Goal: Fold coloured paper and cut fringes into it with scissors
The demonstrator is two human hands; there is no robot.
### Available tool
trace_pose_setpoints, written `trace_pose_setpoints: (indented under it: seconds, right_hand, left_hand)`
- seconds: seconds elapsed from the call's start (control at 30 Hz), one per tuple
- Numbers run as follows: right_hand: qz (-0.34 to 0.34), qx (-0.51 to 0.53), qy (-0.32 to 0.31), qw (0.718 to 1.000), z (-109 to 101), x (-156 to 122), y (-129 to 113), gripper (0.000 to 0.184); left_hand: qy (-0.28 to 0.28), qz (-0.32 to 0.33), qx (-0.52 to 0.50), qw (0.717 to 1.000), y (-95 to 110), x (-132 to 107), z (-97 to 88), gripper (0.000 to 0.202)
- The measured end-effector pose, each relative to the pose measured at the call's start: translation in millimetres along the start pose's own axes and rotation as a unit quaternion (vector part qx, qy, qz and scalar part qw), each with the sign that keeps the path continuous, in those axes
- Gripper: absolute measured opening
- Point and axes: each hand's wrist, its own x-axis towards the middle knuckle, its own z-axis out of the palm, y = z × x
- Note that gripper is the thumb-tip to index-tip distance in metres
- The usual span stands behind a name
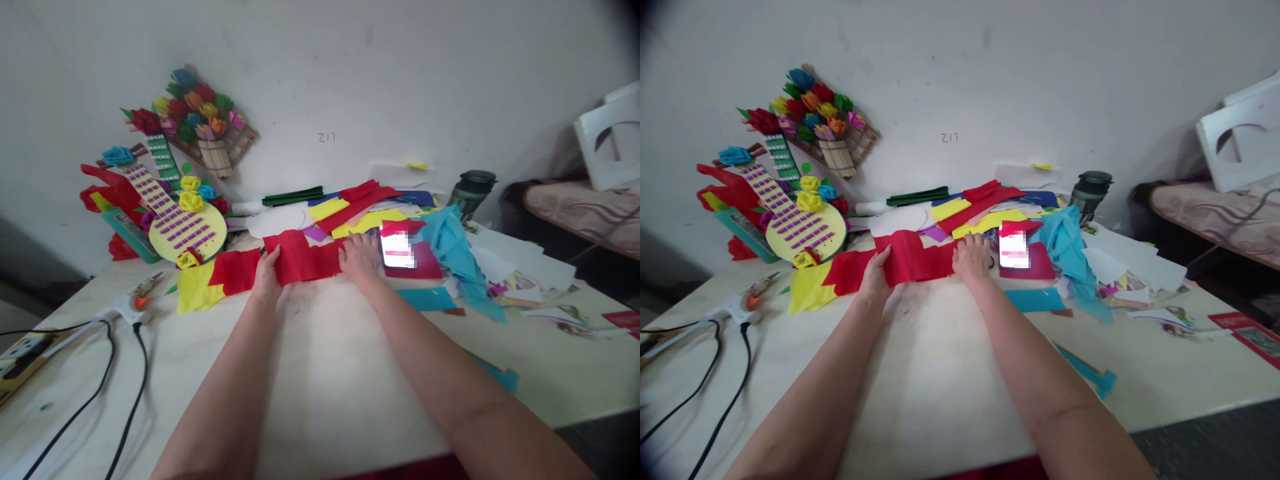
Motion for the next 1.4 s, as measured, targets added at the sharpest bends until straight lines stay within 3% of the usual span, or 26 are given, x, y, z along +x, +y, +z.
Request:
trace_pose_setpoints:
  seconds: [0.07,0.2,0.4,0.6,0.77,1.03,1.1,1.17,1.27,1.4]
  right_hand:
    - [-0.016,-0.002,-0.007,1.0,-1,0,-4,0.034]
    - [0.018,-0.015,-0.039,0.999,0,0,-7,0.034]
    - [-0.053,0.013,-0.078,0.995,7,-8,-23,0.038]
    - [0.024,0.081,-0.149,0.985,16,-8,-32,0.019]
    - [0.081,0.17,-0.081,0.979,20,-6,-25,0.012]
    - [0.157,0.286,-0.016,0.945,16,-6,-22,0.016]
    - [0.158,0.353,0.007,0.922,15,-5,-21,0.018]
    - [0.152,0.449,0.03,0.88,14,-4,-20,0.019]
    - [0.158,0.598,0.036,0.785,14,-1,-22,0.016]
    - [0.181,0.749,-0.012,0.638,16,1,-26,0.013]
  left_hand:
    - [0.002,-0.007,-0.015,1.0,2,0,-1.1,0.02]
    - [-0.008,-0.026,-0.034,0.999,4,1,-4.1,0.02]
    - [-0.002,-0.042,-0.043,0.998,3,1,-6.5,0.017]
    - [0.011,-0.035,-0.029,0.999,2,5,-10.3,0.019]
    - [0.013,-0.037,-0.032,0.999,2,7,-12.1,0.018]
    - [0.025,-0.048,-0.028,0.998,9,2,-11.9,0.015]
    - [0.019,-0.062,0.016,0.998,10,-1,-10.0,0.017]
    - [-0.006,-0.058,0.066,0.996,10,-3,-6.8,0.023]
    - [-0.059,-0.028,0.116,0.991,4,-5,-1.0,0.039]
    - [-0.103,-0.03,0.187,0.976,-5,-4,1.4,0.032]
